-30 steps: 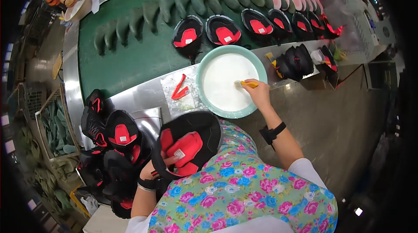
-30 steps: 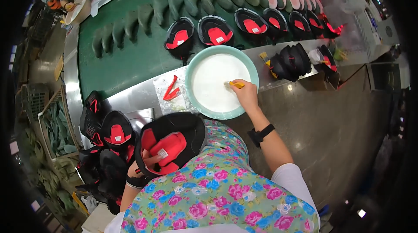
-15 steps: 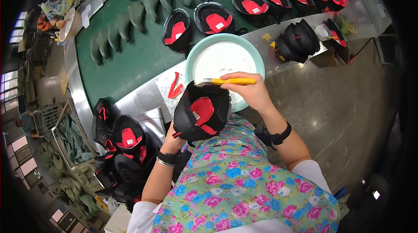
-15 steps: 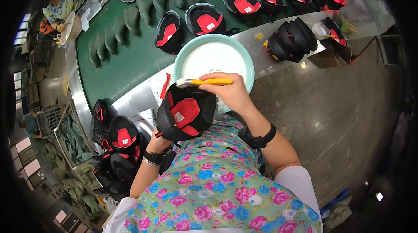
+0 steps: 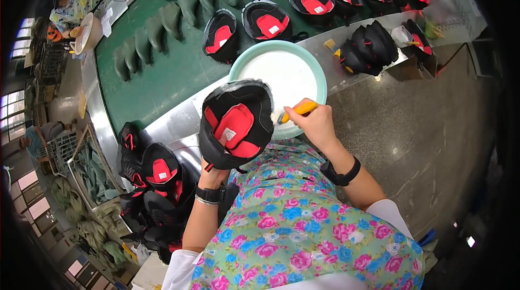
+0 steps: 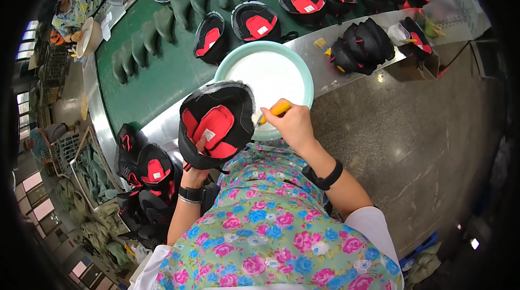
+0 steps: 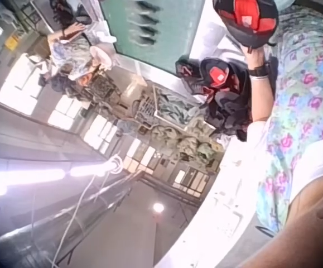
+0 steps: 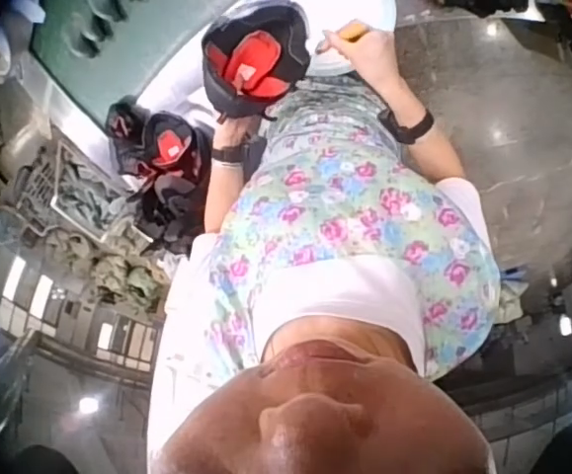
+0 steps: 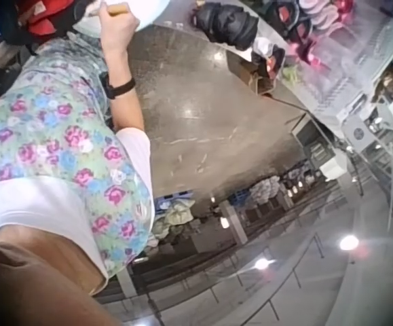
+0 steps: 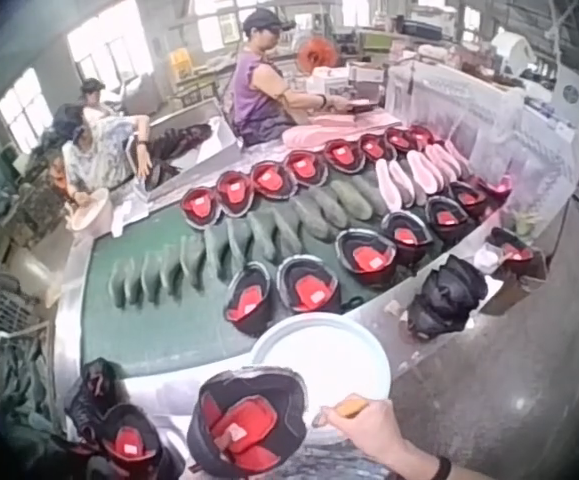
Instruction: Apply adhesive to the interior edges and components of shoes during a manufacturing process.
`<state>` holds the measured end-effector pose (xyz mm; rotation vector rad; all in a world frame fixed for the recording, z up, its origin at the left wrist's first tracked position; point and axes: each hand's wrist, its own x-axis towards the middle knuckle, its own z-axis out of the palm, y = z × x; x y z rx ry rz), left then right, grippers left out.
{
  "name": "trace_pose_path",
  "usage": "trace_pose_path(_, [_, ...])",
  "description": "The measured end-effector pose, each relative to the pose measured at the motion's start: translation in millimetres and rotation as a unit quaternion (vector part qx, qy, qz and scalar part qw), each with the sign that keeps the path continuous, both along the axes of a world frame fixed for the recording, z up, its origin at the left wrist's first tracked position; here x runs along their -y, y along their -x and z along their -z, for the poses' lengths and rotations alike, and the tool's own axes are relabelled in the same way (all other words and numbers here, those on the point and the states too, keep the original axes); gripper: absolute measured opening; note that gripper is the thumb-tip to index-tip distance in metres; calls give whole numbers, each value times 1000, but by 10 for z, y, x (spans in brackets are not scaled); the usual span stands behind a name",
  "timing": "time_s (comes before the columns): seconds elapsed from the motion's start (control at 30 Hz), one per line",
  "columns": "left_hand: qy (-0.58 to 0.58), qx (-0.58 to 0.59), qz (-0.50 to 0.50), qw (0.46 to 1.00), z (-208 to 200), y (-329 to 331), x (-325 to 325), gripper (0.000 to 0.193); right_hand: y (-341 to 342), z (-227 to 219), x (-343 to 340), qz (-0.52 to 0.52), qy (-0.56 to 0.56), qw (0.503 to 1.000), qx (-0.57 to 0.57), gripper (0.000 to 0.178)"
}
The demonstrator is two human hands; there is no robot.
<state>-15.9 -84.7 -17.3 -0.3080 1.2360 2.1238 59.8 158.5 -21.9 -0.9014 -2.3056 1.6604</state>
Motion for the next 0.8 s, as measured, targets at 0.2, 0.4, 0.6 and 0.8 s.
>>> trace_pose_path(0.2, [59,-124,33,990,-9,35,63,46,-48,-553,76,-65,227,972,-5,21])
trace_pose_path(0.4, [64,-101,-21,993,-83,-2,116,44,96,-515,13,-144,199,969,2,19])
trace_pose_path(0.6, [28,-33,-97,994,-22,-20,387,31,394,-454,-170,-166,20,986,-30,17])
trace_pose_path(0.8, [27,116,-71,990,188,-2,956,35,856,-1010,16,-314,16,931,-186,12])
